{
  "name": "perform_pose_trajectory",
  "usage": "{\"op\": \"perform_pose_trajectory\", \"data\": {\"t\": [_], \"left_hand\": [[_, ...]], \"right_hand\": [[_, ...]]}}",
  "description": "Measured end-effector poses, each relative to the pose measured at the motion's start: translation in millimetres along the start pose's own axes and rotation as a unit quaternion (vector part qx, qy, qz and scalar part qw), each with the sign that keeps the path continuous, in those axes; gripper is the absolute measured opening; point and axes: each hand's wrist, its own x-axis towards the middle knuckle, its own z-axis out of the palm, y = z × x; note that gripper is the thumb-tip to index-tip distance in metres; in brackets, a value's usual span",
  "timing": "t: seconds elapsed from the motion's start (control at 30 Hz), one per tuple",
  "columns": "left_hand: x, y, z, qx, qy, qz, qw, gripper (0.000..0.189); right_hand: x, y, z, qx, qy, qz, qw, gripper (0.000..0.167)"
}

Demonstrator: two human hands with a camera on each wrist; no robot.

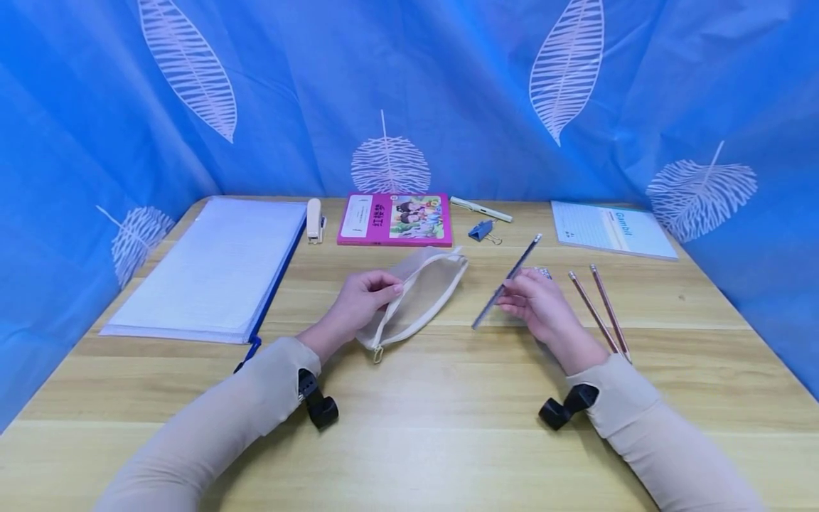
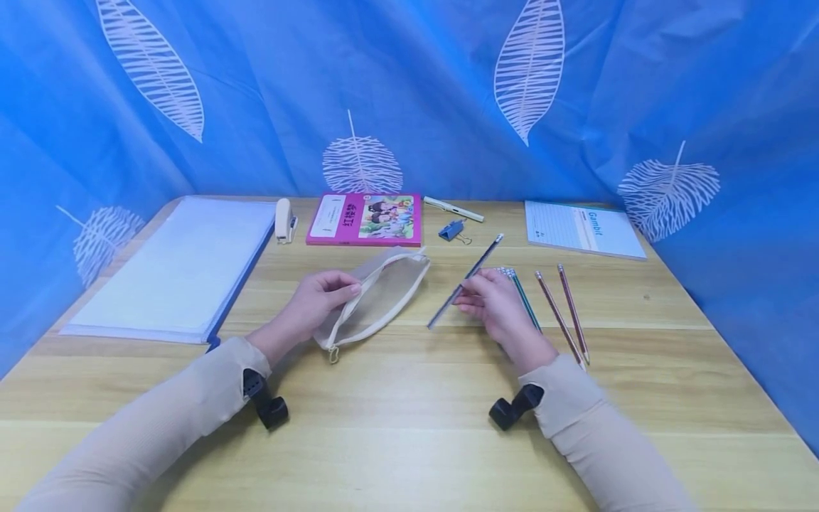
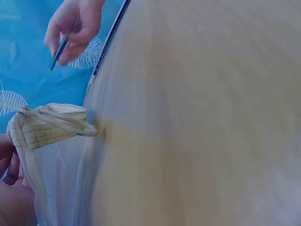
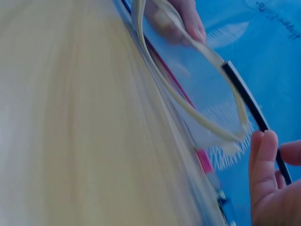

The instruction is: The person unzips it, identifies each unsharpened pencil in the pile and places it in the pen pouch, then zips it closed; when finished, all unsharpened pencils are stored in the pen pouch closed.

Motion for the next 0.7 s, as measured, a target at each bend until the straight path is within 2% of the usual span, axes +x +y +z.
{"op": "perform_pose_trajectory", "data": {"t": [0.1, 0.33, 0.5, 0.7], "left_hand": [[0.9, 0.7, 2.1, -0.001, -0.004, 0.0, 1.0, 0.017], [1.7, 3.3, 8.1, -0.005, -0.007, 0.004, 1.0, 0.016], [1.9, 4.0, 13.4, -0.009, -0.013, 0.02, 0.9997, 0.016], [3.0, 4.4, 19.0, -0.018, -0.011, 0.031, 0.9993, 0.017]], "right_hand": [[5.0, 5.7, 18.7, 0.015, 0.009, 0.005, 0.9998, 0.005], [10.8, 18.9, 54.8, 0.019, 0.025, 0.035, 0.9989, 0.008], [12.2, 26.8, 71.7, 0.015, 0.023, 0.046, 0.9985, 0.007], [13.4, 36.7, 85.9, -0.005, 0.0, 0.057, 0.9984, 0.005]]}}
